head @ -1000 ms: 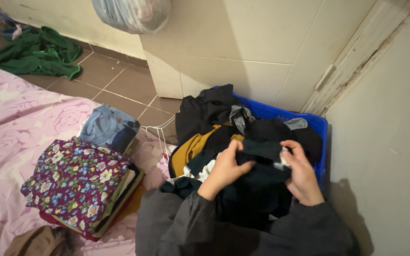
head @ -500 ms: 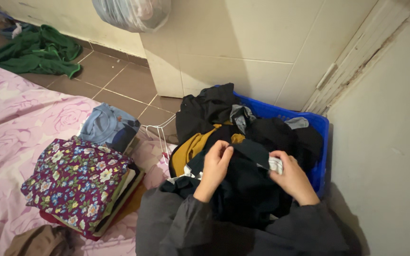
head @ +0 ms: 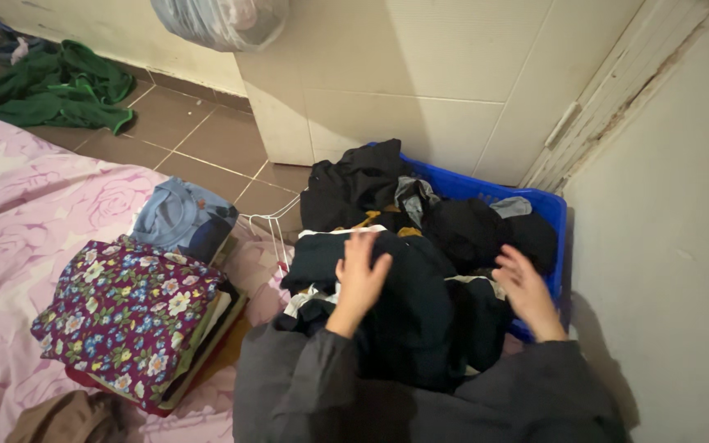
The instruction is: The person picks up clothing items from a blue basket on the floor, spreads each piece out, and folds it, placing the folded items into a stack on the floor.
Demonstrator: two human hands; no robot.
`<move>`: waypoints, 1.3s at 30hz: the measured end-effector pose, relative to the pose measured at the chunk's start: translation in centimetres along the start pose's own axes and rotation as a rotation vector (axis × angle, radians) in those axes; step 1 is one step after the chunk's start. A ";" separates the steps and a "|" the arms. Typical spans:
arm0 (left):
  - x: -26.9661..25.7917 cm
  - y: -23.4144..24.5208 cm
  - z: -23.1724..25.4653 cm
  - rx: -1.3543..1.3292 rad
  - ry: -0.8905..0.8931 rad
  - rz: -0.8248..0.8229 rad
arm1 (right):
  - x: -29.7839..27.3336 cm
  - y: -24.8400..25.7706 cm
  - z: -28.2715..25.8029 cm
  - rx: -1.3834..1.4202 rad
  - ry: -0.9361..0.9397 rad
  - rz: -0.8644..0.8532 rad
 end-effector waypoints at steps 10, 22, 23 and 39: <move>-1.7 0.1 -3.2 0.570 -0.032 -0.127 | -10.7 -18.8 -4.1 -0.632 0.508 -0.659; -0.5 -1.1 0.4 0.675 -0.265 -0.096 | -3.1 -6.5 -1.6 -0.536 -0.002 -0.031; -0.9 -3.0 1.5 0.624 -0.361 -0.114 | -3.5 -7.1 -1.5 -0.667 -0.035 -0.012; 1.7 10.9 -4.2 0.375 0.167 0.372 | -1.3 -6.5 3.5 -0.400 -0.028 0.138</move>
Point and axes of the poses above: each hand's wrist, its own x-axis towards the middle knuckle, its own y-axis out of the back of the hand, z = x × y, the point moved 8 cm from there along x, towards the middle knuckle
